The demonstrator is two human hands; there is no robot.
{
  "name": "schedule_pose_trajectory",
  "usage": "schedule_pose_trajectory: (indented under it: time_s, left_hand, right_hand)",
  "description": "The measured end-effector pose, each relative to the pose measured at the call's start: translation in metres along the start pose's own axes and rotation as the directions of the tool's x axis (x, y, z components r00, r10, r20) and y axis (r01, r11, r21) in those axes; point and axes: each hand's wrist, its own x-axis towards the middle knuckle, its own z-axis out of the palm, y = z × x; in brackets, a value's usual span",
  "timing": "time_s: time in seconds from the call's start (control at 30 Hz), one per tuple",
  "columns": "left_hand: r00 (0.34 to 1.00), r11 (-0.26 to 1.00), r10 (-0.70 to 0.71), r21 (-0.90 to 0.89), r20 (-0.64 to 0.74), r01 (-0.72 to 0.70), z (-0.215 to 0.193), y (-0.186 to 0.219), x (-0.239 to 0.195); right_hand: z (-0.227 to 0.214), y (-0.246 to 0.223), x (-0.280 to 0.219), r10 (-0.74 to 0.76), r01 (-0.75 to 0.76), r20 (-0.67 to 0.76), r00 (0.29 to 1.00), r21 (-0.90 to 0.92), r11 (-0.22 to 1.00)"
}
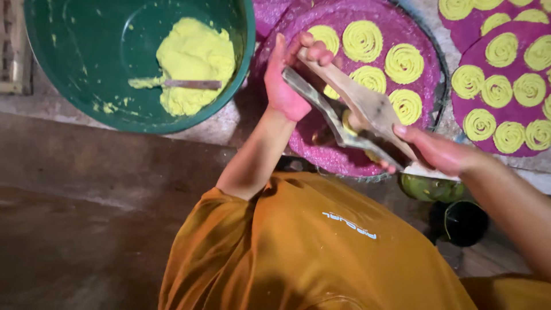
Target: The person uses a wooden dough extruder to pipe yellow dough into spiral shapes onto a pink mat. They repeatedly load the extruder from a green bowl and pipe multiple spirals in sequence.
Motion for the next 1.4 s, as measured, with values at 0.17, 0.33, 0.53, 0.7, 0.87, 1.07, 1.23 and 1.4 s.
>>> schedule_pose_trajectory:
  time_s: [0.17,0.33,0.53,0.7,0.87,1.07,1.23,1.4]
  left_hand:
    - [0.991,0.993,0.114,0.004,-0.076,-0.114,-0.022,0.019,-0.009]
    - [0.982,0.984,0.176,0.034,-0.066,-0.174,-0.026,0.020,-0.020]
    - [0.977,0.982,0.185,0.046,-0.109,-0.181,-0.015,0.018,-0.006]
    - [0.978,0.974,0.202,0.121,-0.059,-0.194,0.000,0.036,-0.009]
    - [0.964,0.974,0.221,0.075,-0.148,-0.212,0.004,0.015,-0.016]
    - [0.965,0.964,0.243,0.134,-0.099,-0.229,0.001,0.018,0.014]
    - [0.970,0.962,0.230,0.169,-0.082,-0.214,0.009,0.043,-0.003]
    - [0.948,0.972,0.224,0.116,-0.225,-0.202,0.013,0.016,-0.017]
  right_hand:
    - [0.011,-0.020,0.017,-0.137,0.042,-0.240,0.961,-0.363,0.931]
    - [0.022,-0.022,0.025,-0.262,0.128,-0.241,0.935,-0.460,0.879]
    - [0.010,-0.035,0.016,-0.194,0.040,-0.281,0.940,-0.475,0.879]
    - [0.025,-0.038,0.017,-0.282,0.133,-0.238,0.930,-0.497,0.858]
    - [0.020,-0.036,-0.004,-0.196,0.077,-0.245,0.949,-0.425,0.902]
    - [0.007,-0.046,0.002,-0.263,0.060,-0.299,0.917,-0.549,0.834]
    - [0.034,-0.045,0.015,-0.361,0.236,-0.204,0.910,-0.461,0.855]
    - [0.037,-0.039,-0.014,-0.179,0.128,-0.202,0.963,-0.242,0.962]
